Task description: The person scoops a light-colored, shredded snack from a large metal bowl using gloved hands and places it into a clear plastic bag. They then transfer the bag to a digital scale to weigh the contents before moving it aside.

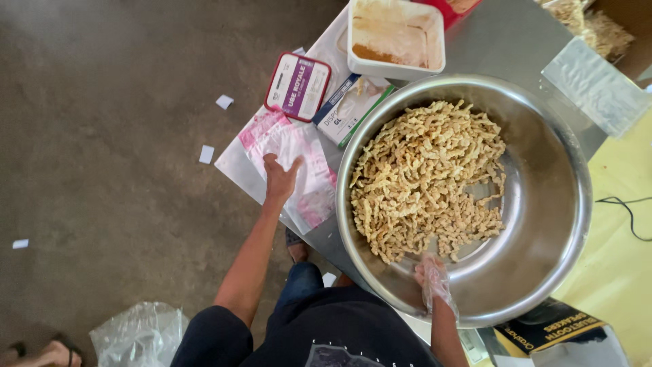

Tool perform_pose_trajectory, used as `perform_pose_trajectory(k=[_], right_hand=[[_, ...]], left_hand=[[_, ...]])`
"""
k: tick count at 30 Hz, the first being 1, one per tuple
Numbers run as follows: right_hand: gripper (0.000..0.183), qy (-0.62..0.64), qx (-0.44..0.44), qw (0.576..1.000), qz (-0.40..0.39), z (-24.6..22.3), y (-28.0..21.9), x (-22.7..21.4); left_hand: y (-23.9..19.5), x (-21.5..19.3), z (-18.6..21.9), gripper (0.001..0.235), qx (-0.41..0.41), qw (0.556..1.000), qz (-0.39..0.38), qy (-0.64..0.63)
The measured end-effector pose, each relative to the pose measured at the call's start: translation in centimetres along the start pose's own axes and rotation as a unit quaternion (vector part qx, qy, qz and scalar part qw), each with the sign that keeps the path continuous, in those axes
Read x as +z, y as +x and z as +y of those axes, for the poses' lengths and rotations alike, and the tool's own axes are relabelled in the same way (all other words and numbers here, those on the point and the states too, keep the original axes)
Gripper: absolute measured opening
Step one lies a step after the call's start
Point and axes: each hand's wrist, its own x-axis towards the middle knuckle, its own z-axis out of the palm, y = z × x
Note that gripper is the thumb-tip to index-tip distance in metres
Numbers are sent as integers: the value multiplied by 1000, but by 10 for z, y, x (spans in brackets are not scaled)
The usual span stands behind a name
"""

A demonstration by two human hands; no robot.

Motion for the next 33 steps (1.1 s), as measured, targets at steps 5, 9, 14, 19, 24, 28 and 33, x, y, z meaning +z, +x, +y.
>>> perform_pose_trajectory(k=[5,9,14,19,24,28,33], right_hand=[[26,90,-91,990,-57,26,-11,6],[36,18,-77,995,56,34,-16,10],[44,40,-104,992,63,41,-26,15],[42,53,-113,988,95,47,-29,21],[59,97,-177,979,6,23,-57,46],[77,151,-381,868,-280,-42,-129,76],[53,-72,-473,800,-362,-122,-206,133]], left_hand=[[25,-20,11,33,17,996,-81,38],[45,-18,4,13,38,989,-134,47],[68,-22,7,6,136,985,-103,0],[78,-57,46,19,-169,913,-211,-306],[61,-105,113,59,-296,828,-311,-360],[21,-121,165,66,-275,791,-442,-322],[-26,-122,205,47,-240,658,-599,-388]])
